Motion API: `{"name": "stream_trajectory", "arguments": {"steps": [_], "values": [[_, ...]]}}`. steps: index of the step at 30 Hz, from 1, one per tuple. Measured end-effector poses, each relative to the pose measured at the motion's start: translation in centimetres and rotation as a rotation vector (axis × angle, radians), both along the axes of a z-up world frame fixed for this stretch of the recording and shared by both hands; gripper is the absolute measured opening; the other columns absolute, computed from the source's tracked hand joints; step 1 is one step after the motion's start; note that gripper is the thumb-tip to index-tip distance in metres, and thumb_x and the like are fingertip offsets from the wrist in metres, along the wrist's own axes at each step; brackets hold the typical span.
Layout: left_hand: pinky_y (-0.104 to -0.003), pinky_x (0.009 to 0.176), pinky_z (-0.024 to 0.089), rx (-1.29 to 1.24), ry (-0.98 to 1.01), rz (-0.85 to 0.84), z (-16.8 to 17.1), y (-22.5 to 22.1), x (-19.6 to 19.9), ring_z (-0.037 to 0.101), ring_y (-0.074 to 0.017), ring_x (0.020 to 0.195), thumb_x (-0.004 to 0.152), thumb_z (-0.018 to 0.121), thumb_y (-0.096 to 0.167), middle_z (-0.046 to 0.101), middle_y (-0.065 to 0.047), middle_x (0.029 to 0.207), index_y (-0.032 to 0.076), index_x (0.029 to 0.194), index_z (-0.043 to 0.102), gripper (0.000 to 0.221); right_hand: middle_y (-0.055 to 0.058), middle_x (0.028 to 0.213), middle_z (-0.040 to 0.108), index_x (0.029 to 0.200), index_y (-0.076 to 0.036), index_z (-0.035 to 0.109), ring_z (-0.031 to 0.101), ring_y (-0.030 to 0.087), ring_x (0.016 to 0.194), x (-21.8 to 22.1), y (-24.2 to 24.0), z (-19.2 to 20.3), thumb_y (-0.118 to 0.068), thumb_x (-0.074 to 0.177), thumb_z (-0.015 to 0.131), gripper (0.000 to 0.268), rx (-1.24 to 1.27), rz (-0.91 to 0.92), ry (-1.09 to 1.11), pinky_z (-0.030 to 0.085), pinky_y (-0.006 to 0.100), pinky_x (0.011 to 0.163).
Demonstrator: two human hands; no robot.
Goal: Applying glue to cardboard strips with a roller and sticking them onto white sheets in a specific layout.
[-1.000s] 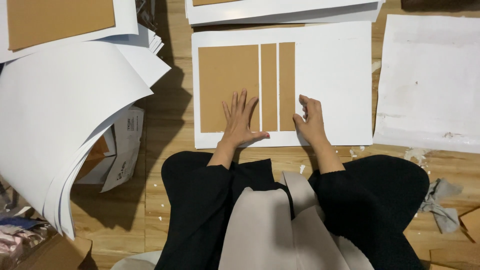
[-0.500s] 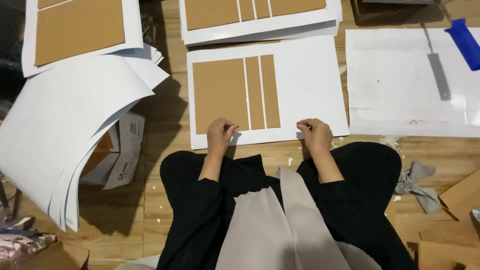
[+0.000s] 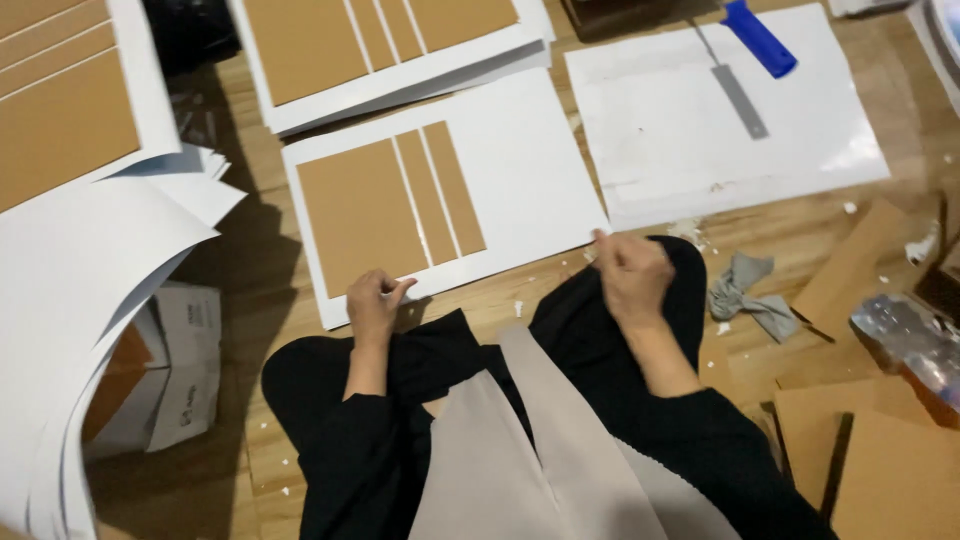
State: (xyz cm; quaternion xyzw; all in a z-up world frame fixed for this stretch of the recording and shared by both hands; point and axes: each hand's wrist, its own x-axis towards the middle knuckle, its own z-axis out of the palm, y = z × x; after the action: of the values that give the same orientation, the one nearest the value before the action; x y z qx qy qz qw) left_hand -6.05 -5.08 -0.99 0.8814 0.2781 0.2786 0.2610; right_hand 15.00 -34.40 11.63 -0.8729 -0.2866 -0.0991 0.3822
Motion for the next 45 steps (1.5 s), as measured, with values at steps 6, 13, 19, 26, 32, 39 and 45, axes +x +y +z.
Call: {"name": "stream_trajectory", "arguments": {"steps": [6,13,19,26,32,39,45], "values": [[-0.032,0.063,0.04,0.041,0.099,-0.043,2.0,-1.2,0.7,0.056,-0.0202,0.064,0.082,0.066,0.032,0.056,-0.003,0.064,0.01,0.068,0.058,0.027,0.013,0.074,0.06,0.082,-0.004,0.064,0.058,0.03,0.071,6.6,-22.5,-3.2,-0.014,0.091,0.064,0.013,-0.174,-0.413,-0.151,0.043,0.036,0.067],[-0.034,0.061,0.041,-0.011,0.137,-0.095,4.5,-2.1,0.9,0.056,-0.0221,0.068,0.093,0.044,0.022,0.06,-0.007,0.076,0.006,0.082,0.062,0.027,0.024,0.12,0.054,0.124,0.002,0.053,0.046,0.036,0.11,4.7,-37.6,-1.9,-0.033,0.056,0.079,0.081,-0.489,-0.542,0.446,0.03,0.04,0.091],[-0.033,0.066,0.043,-0.166,0.188,-0.03,4.3,-1.8,1.9,0.058,-0.0224,0.077,0.094,0.04,0.028,0.062,-0.008,0.084,0.005,0.086,0.064,0.034,0.017,0.085,0.077,0.085,-0.006,0.078,0.07,0.035,0.084,-3.9,-32.6,2.8,-0.07,0.063,0.06,0.07,-1.052,-0.801,0.886,0.051,0.036,0.067],[-0.033,0.07,0.043,-0.218,0.229,-0.033,3.3,-1.1,2.6,0.059,-0.0211,0.081,0.092,0.041,0.032,0.062,-0.005,0.087,0.01,0.084,0.064,0.033,0.014,0.1,0.075,0.1,-0.009,0.07,0.067,0.029,0.1,-5.3,-37.2,-4.1,-0.08,0.073,0.035,0.084,-1.35,-0.796,0.784,0.05,0.034,0.081],[-0.036,0.072,0.047,-0.251,0.091,0.023,4.0,-1.5,1.6,0.06,-0.0263,0.079,0.095,0.045,0.029,0.059,-0.007,0.08,0.013,0.085,0.061,0.025,0.012,0.086,0.073,0.099,-0.017,0.068,0.068,0.031,0.084,-1.9,-36.0,-1.3,-0.05,0.083,0.043,0.044,-1.28,-0.453,0.496,0.05,0.036,0.072],[-0.034,0.073,0.05,-0.863,-0.25,-0.243,9.6,-11.9,6.7,0.062,-0.0226,0.079,0.09,0.049,0.016,0.064,-0.012,0.085,0.008,0.102,0.06,0.019,0.011,0.081,0.066,0.111,-0.013,0.056,0.063,0.03,0.074,-2.5,-19.2,8.1,-0.037,0.084,0.042,0.038,-1.061,-0.063,0.152,0.046,0.04,0.062],[-0.039,0.103,0.023,-1.316,-0.283,-0.854,21.4,-20.9,9.9,0.026,-0.0219,0.126,0.081,0.034,0.069,0.021,-0.014,0.144,0.009,0.143,0.01,0.09,0.011,0.077,0.06,0.121,-0.008,0.046,0.058,0.03,0.066,-4.7,-4.8,14.3,-0.025,0.086,0.043,0.039,-0.837,0.19,-0.116,0.043,0.043,0.053]]}}
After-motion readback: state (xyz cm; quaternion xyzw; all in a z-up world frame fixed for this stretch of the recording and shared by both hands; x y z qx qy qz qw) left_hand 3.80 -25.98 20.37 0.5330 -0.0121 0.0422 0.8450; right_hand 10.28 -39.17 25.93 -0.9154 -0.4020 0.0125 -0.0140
